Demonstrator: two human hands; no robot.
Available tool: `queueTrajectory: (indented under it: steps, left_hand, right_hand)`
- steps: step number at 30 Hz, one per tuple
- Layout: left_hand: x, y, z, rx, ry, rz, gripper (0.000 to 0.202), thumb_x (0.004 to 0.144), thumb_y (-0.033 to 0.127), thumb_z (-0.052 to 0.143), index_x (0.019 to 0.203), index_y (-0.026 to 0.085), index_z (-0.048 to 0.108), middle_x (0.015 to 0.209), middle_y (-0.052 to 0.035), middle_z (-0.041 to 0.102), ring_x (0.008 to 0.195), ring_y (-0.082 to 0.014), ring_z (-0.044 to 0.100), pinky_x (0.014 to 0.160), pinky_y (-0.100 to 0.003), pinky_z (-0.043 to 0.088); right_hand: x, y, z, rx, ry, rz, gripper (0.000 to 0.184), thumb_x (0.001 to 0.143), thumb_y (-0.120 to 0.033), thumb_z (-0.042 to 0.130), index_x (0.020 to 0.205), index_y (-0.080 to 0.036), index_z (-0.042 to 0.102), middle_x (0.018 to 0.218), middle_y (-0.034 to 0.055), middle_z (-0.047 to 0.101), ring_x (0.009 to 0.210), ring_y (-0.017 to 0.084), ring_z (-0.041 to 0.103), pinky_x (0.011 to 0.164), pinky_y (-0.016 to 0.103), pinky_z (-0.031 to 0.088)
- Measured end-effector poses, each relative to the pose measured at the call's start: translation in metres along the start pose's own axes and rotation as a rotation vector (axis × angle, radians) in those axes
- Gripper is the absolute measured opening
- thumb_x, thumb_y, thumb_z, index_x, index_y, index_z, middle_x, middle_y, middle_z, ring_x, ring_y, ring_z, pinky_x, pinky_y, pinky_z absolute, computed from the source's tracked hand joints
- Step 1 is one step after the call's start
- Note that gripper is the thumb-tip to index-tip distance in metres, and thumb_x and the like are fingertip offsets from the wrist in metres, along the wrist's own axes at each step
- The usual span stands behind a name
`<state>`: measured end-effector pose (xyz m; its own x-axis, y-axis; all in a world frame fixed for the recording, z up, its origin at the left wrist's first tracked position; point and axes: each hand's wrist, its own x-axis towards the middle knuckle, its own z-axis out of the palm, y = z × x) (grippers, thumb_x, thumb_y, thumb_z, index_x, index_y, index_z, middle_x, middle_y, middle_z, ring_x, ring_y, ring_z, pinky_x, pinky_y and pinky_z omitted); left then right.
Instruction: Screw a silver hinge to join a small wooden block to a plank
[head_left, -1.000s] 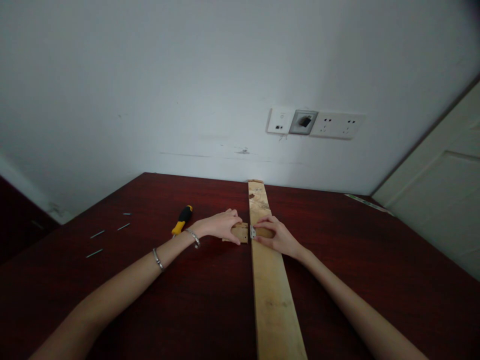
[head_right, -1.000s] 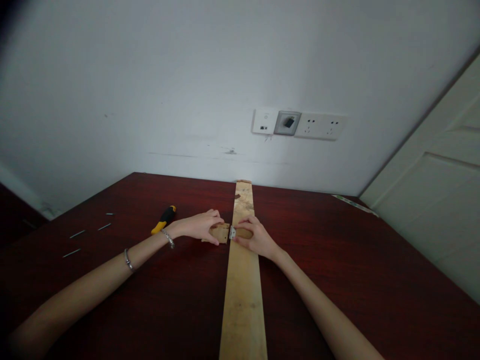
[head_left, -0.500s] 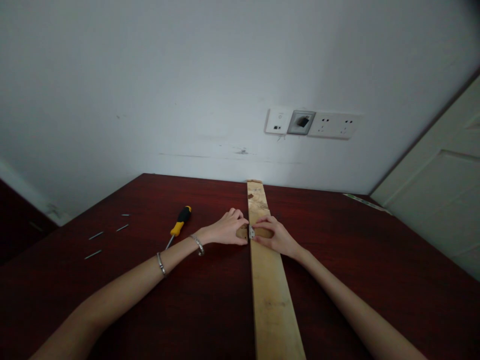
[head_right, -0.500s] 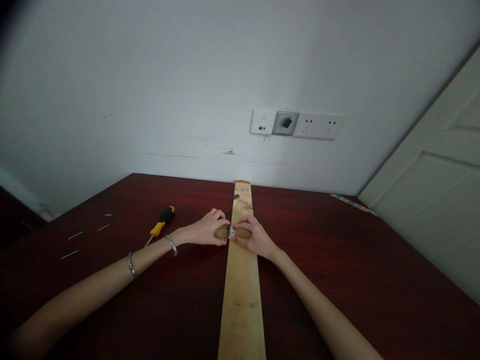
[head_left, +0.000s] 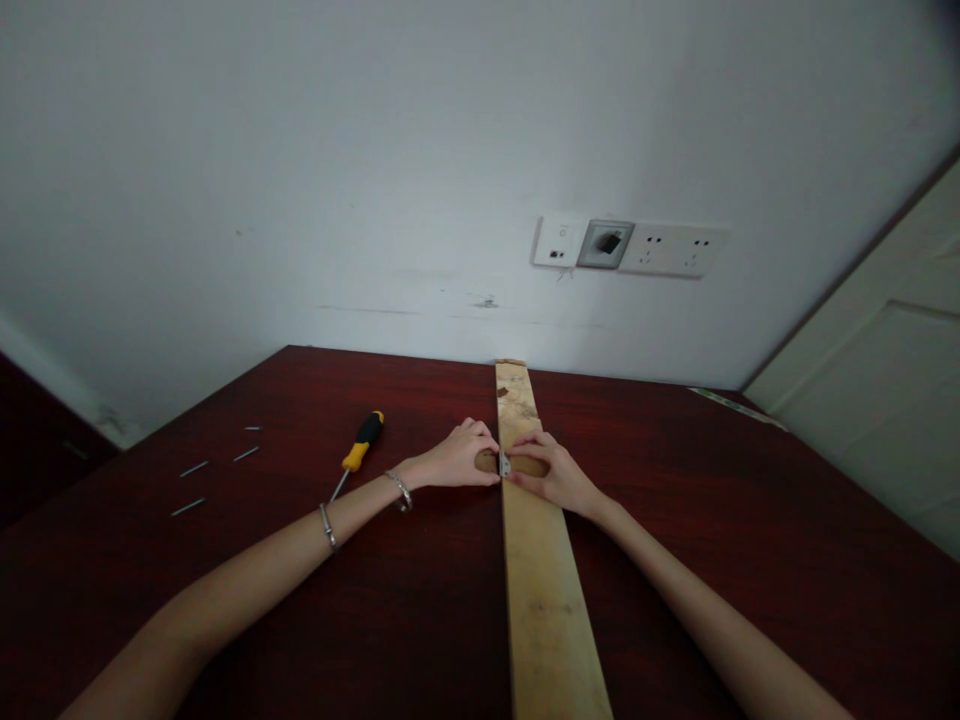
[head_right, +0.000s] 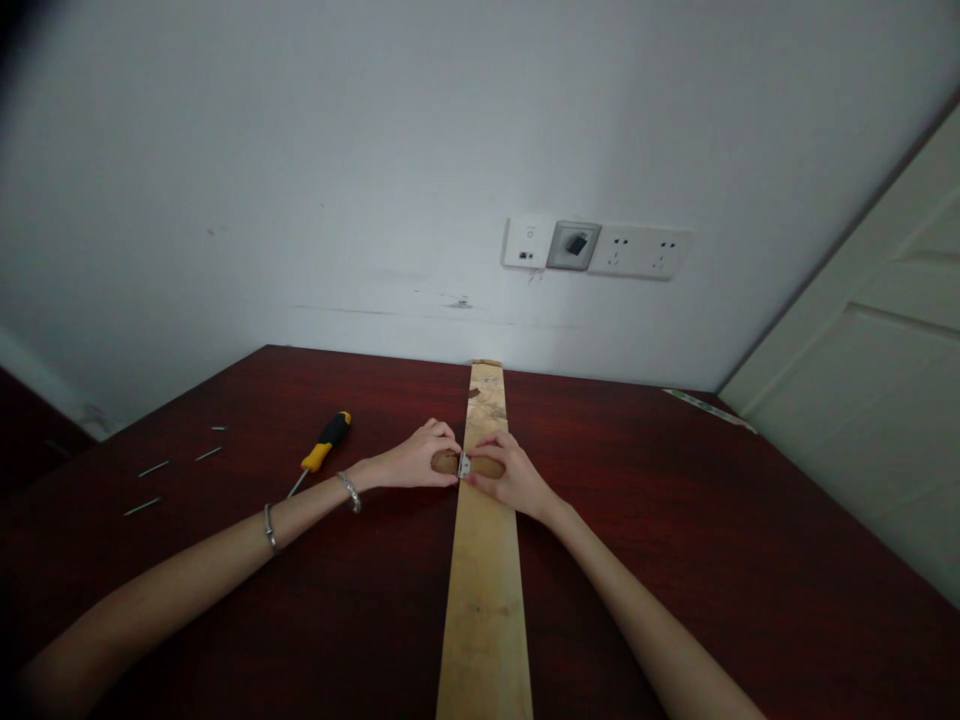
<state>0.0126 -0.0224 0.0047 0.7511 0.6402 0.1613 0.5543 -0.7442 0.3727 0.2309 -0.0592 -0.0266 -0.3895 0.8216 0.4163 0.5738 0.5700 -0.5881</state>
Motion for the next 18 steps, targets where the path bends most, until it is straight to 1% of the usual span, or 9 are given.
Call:
queueTrajectory:
  steps: [4, 10, 18]
  left_hand:
    - [-0.002, 0.004, 0.001, 0.076, 0.012, -0.003, 0.031, 0.072, 0.037, 0.069, 0.095, 0.017, 0.067, 0.101, -0.0076, 0.056, 0.097, -0.0235, 0.047, 0.089, -0.036, 0.04]
    - [-0.006, 0.012, 0.002, 0.237, 0.039, 0.027, 0.037, 0.076, 0.042, 0.062, 0.1, 0.015, 0.065, 0.104, -0.0106, 0.056, 0.103, -0.0275, 0.044, 0.093, -0.041, 0.038]
    - [-0.006, 0.011, 0.001, 0.223, 0.047, 0.027, 0.038, 0.075, 0.043, 0.063, 0.101, 0.015, 0.066, 0.104, -0.0102, 0.056, 0.103, -0.0271, 0.043, 0.092, -0.041, 0.038]
  right_hand:
    - [0.0, 0.0, 0.0, 0.005, -0.006, 0.002, 0.026, 0.077, -0.035, 0.071, 0.101, -0.024, 0.071, 0.105, 0.0068, 0.06, 0.102, 0.023, 0.057, 0.093, 0.04, 0.048]
    - [0.0, 0.0, -0.001, 0.001, -0.007, 0.003, 0.026, 0.077, -0.037, 0.071, 0.1, -0.024, 0.071, 0.106, 0.0071, 0.059, 0.102, 0.024, 0.057, 0.094, 0.041, 0.047]
    - [0.0, -0.001, -0.001, 0.012, -0.009, 0.019, 0.026, 0.077, -0.037, 0.071, 0.099, -0.023, 0.072, 0.106, 0.0073, 0.059, 0.103, 0.023, 0.057, 0.095, 0.04, 0.047]
